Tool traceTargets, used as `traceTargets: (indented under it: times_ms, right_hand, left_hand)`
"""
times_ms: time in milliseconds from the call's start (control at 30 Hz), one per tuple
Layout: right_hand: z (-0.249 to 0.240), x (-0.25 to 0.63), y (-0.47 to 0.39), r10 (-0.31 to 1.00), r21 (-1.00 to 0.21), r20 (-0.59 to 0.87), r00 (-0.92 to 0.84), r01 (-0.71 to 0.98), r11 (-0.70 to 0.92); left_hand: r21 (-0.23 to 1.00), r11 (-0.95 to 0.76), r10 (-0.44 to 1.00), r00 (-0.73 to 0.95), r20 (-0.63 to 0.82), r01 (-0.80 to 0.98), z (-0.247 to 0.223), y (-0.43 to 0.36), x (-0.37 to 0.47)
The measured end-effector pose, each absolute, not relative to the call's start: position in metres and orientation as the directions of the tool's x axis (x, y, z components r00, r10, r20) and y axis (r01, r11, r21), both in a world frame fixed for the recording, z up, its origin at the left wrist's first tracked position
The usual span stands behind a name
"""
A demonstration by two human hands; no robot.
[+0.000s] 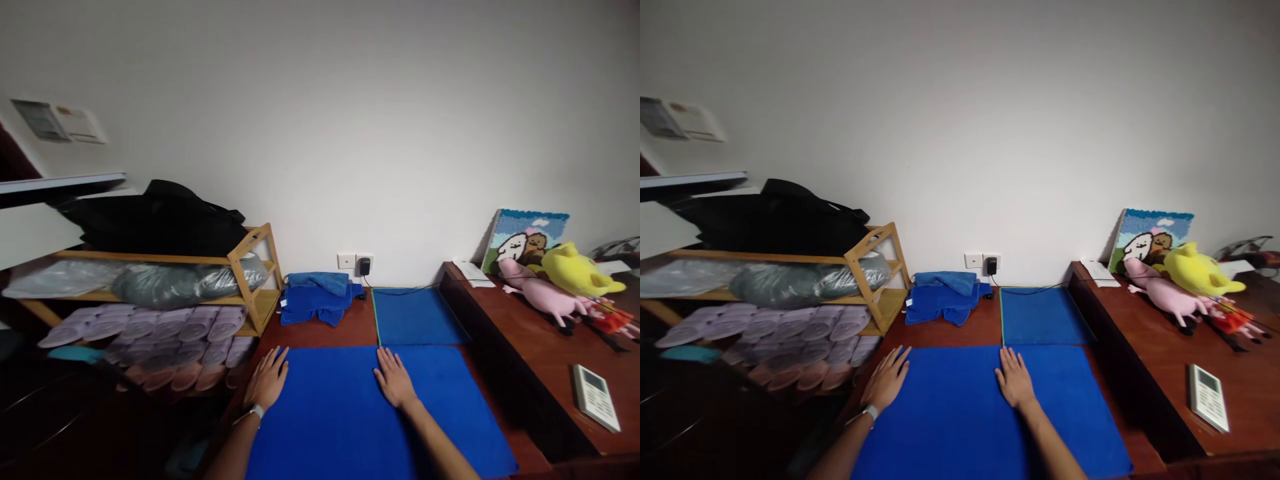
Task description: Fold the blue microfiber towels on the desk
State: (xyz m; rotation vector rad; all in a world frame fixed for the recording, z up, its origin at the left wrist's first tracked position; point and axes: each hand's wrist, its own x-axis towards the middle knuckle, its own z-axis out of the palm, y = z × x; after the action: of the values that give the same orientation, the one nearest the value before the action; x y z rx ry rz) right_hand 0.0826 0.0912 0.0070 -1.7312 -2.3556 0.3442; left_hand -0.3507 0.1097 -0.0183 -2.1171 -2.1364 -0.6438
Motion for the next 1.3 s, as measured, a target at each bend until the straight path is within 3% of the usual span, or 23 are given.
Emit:
traceTargets:
  times_ms: [300, 400, 567, 700, 900, 1067, 1300]
  right_hand:
    - [-0.003, 0.281, 0.092, 0.987, -0.136, -0.092, 0.133, 0.980, -0.144]
    - [0.003, 0.306, 0.091, 0.978, -0.133, -0.089, 0.191, 0.970, -0.202]
    - [0.015, 0.264, 0.080, 0.989, -0.166, 0.000, 0.148, 0.975, -0.146]
    - [0.022, 0.154, 0.041, 0.989, -0.320, 0.150, -0.022, 0.945, 0.069]
    - [0.024, -0.028, -0.026, 0.911, -0.490, 0.144, -0.386, 0.772, 0.404]
    - [0.019, -0.061, -0.038, 0.914, -0.520, 0.069, -0.401, 0.767, 0.376]
    - [0.007, 0.065, -0.034, 0.985, -0.407, 0.043, -0.165, 0.898, 0.168]
  left_hand:
    - [0.238, -0.035, 0.949, -0.042, 0.312, 0.971, -0.014, 0.109, -0.348]
    - [0.246, -0.033, 0.956, -0.041, 0.291, 0.969, -0.012, 0.111, -0.349]
    - [0.330, -0.047, 0.961, -0.047, 0.272, 0.943, 0.007, 0.110, -0.359]
    - [0.341, -0.092, 0.919, -0.051, 0.390, 0.935, 0.024, 0.078, -0.350]
    - [0.212, -0.281, 0.942, 0.227, 0.246, 0.936, 0.013, -0.017, -0.306]
    - [0.163, -0.145, 0.976, 0.113, 0.187, 0.976, -0.001, -0.051, -0.308]
    - [0.159, -0.128, 0.981, 0.101, 0.165, 0.979, 0.002, -0.048, -0.314]
